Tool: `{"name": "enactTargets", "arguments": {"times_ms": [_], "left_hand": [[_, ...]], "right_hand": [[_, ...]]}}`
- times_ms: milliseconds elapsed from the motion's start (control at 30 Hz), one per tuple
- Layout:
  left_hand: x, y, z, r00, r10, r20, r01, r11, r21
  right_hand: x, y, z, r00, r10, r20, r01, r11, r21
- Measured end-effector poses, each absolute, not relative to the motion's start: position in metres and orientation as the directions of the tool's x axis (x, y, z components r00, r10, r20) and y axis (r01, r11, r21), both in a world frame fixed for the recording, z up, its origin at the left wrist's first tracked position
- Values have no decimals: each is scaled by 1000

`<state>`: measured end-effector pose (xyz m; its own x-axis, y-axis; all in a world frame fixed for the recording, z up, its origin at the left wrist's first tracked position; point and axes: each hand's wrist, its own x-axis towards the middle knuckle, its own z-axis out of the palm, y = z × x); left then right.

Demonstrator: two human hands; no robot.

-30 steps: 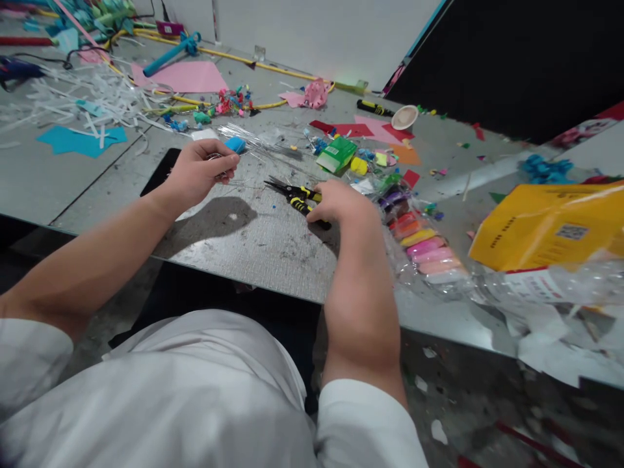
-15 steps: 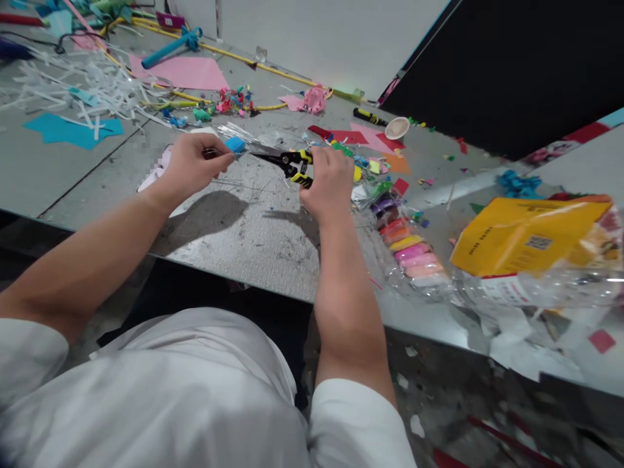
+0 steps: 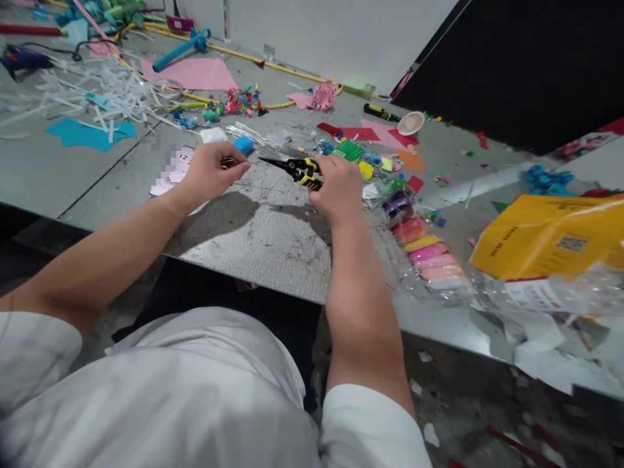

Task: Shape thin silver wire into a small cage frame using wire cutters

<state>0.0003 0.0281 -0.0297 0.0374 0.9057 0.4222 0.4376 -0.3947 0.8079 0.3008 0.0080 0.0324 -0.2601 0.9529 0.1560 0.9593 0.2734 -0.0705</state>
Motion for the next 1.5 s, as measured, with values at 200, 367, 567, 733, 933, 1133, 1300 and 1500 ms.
{"name": "enactTargets", "arguments": {"times_ms": [200, 367, 567, 733, 933, 1133, 1300, 1500], "left_hand": [[9, 31, -41, -34, 902, 431, 467, -367, 805], [13, 33, -44, -139, 909, 392, 428, -302, 852], [12, 34, -44, -209, 893, 398, 378, -302, 875], [15, 37, -47, -241, 912, 332, 228, -279, 933], [17, 31, -40, -203, 965, 168, 38, -164, 986], [19, 19, -29, -136, 991, -21, -219, -10, 976], [21, 11, -24, -86, 995, -40, -252, 17, 967], [18, 10, -25, -54, 996, -75, -314, 54, 948]], "right_hand": [[302, 17, 17, -202, 949, 243, 978, 207, 5], [300, 28, -5, -208, 934, 290, 976, 219, -5], [271, 18, -13, -88, 956, 281, 987, 121, -104], [258, 12, -20, -92, 956, 278, 969, 150, -196], [257, 12, -19, -47, 961, 274, 965, 114, -236], [256, 10, -14, -5, 967, 253, 962, 73, -261], [256, 11, -19, 12, 955, 296, 971, 60, -231], [255, 10, -16, 14, 962, 273, 978, 44, -205]]}}
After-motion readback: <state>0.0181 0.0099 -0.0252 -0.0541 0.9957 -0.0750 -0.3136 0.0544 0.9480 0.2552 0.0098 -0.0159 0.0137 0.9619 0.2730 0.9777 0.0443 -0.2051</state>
